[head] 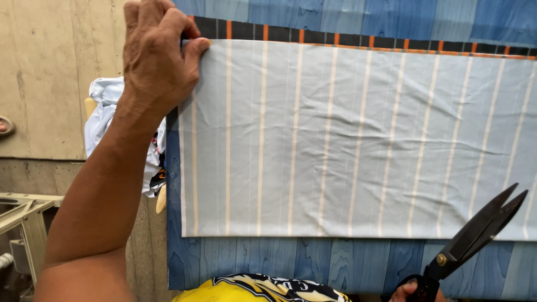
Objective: Cutting long strips of striped fabric using large scissors on a flat surface.
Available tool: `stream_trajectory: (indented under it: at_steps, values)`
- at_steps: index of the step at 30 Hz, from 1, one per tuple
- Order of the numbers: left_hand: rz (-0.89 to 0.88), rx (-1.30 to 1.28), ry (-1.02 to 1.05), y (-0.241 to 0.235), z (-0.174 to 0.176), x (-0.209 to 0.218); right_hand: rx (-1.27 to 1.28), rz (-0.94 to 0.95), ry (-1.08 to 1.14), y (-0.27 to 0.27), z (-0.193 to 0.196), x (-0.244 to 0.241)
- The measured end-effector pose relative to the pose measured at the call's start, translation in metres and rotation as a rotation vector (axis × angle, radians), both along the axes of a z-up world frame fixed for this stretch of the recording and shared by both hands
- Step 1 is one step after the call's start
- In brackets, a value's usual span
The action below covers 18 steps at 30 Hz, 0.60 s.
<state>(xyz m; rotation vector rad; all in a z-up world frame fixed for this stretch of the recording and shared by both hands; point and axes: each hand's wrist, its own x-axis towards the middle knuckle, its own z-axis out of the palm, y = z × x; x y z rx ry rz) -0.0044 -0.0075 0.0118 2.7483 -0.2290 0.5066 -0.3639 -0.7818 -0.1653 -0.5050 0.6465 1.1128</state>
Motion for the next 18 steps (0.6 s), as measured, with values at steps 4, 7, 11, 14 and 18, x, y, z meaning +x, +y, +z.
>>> stream_trajectory:
  at_steps: [4, 7, 11, 14, 18]
  values:
    - [-0.003, -0.03, 0.008, 0.003, -0.006, 0.0, -0.076, -0.263, -0.362, 0.044, 0.046, 0.001]
    - [-0.01, -0.037, 0.004, 0.002, -0.003, 0.0, -0.081, -0.283, -0.494, 0.08, 0.084, 0.014]
    - [-0.052, -0.023, 0.015, 0.009, -0.007, -0.001, -0.38, -0.108, -0.571, 0.112, 0.125, 0.019]
    - [-0.037, 0.013, 0.057, 0.016, -0.016, -0.003, -0.947, -0.06, -0.654, 0.197, 0.184, 0.037]
    - [-0.008, 0.032, 0.058, 0.016, -0.012, -0.011, -1.253, -0.14, -0.739, 0.254, 0.217, 0.064]
